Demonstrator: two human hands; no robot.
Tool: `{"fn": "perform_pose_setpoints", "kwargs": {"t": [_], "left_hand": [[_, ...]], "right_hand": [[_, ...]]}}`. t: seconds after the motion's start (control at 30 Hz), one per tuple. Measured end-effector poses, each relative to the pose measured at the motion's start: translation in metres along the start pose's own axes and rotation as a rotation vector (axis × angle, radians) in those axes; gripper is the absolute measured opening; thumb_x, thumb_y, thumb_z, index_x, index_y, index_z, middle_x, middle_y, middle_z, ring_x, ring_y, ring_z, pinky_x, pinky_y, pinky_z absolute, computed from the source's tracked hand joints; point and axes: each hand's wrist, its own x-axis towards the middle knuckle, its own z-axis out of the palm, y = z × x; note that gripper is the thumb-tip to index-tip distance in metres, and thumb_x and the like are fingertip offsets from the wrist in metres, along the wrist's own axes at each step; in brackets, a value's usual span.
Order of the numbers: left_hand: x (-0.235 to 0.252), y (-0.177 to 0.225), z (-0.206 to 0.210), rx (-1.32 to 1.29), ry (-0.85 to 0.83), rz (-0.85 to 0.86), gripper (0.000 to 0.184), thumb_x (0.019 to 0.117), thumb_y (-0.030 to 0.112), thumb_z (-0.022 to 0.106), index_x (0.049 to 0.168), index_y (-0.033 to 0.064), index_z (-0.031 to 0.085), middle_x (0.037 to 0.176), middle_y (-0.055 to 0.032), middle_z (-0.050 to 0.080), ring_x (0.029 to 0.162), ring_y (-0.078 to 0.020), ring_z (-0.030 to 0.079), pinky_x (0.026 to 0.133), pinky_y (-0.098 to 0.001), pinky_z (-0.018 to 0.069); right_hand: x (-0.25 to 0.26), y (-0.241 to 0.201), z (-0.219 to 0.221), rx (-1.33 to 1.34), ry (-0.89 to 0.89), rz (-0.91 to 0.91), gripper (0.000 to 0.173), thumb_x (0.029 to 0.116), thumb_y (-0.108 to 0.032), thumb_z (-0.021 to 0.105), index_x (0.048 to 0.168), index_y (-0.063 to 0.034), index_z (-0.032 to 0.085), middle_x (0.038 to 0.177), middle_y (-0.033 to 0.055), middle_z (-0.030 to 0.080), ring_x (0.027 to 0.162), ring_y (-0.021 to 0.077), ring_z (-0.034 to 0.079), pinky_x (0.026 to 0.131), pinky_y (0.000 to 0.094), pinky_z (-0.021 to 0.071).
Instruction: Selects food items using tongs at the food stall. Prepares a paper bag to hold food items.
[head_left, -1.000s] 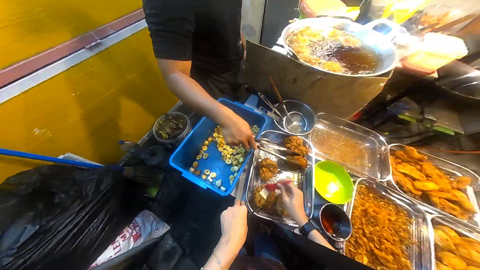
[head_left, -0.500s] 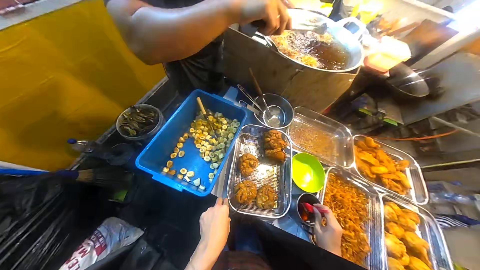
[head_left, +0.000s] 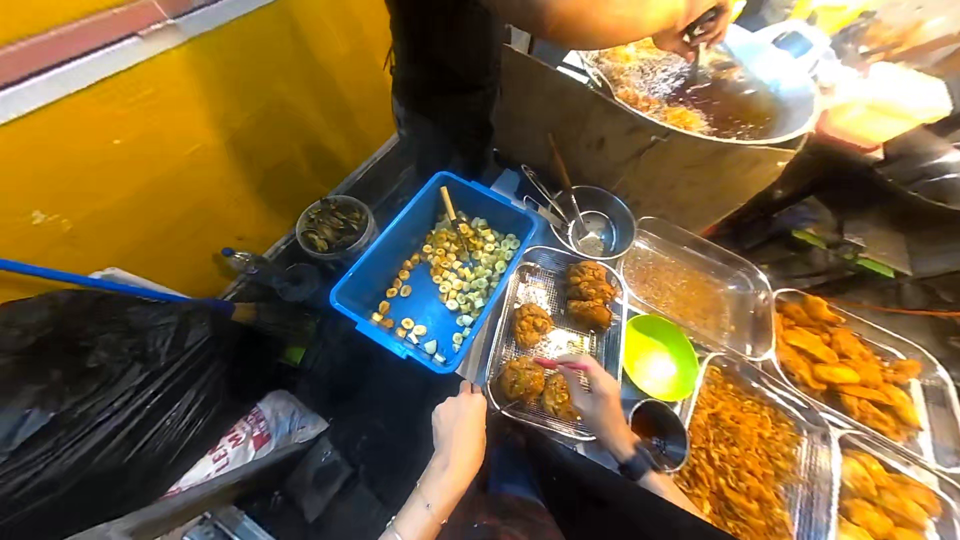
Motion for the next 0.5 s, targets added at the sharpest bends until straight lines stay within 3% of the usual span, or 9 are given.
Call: {"fn": "perform_pose_setpoints", "kwargs": {"t": [0.1,0.2,0.4,0.5], "left_hand": [[0.0,0.003,0.002,-0.029,0.013,-0.023,0.052,0.09,0.016,0.07,0.14,0.0053,0.057,0.138,-0.0153,0.059,0.103,-0.0368,0.068,0.081,-0.0529,0.0576],[0.002,0.005,0.002,-0.036,0.013,-0.036,0.053,0.0881,0.012,0.07,0.139,0.005,0.057,0.139,-0.0154,0.058,0.102,-0.0369,0.068,0.081,-0.053,0.0577],[0.0,0.011,0.005,-0.029,0.02,-0.026,0.047,0.0913,0.009,0.066,0.138,0.0037,0.058,0.139,-0.0169,0.058,0.101,-0.0378,0.068,0.079,-0.0529,0.0575],[0.002,0.011,0.006,-0.015,0.011,-0.033,0.047,0.0915,0.01,0.066,0.138,0.0041,0.058,0.14,-0.0154,0.058,0.101,-0.0369,0.069,0.079,-0.0521,0.0578]], "right_hand": [[-0.006,0.021,0.037,0.054,-0.329,-0.166,0.021,0.1,-0.009,0.058,0.115,-0.0127,0.073,0.109,0.0047,0.073,0.104,0.016,0.07,0.093,0.0346,0.0594],[-0.012,0.013,0.033,0.153,-0.447,-0.15,0.015,0.1029,-0.014,0.059,0.112,-0.0107,0.071,0.107,0.0039,0.072,0.103,0.0128,0.07,0.094,0.0316,0.0585],[0.01,0.031,0.05,0.118,-0.174,0.169,0.018,0.0998,-0.015,0.063,0.112,-0.0058,0.073,0.106,0.0035,0.075,0.099,0.0106,0.072,0.091,0.031,0.0605],[0.007,0.038,0.043,-0.066,0.001,0.226,0.018,0.0969,-0.014,0.065,0.107,-0.0025,0.074,0.099,0.0082,0.075,0.094,0.0167,0.073,0.088,0.0365,0.0611]]}}
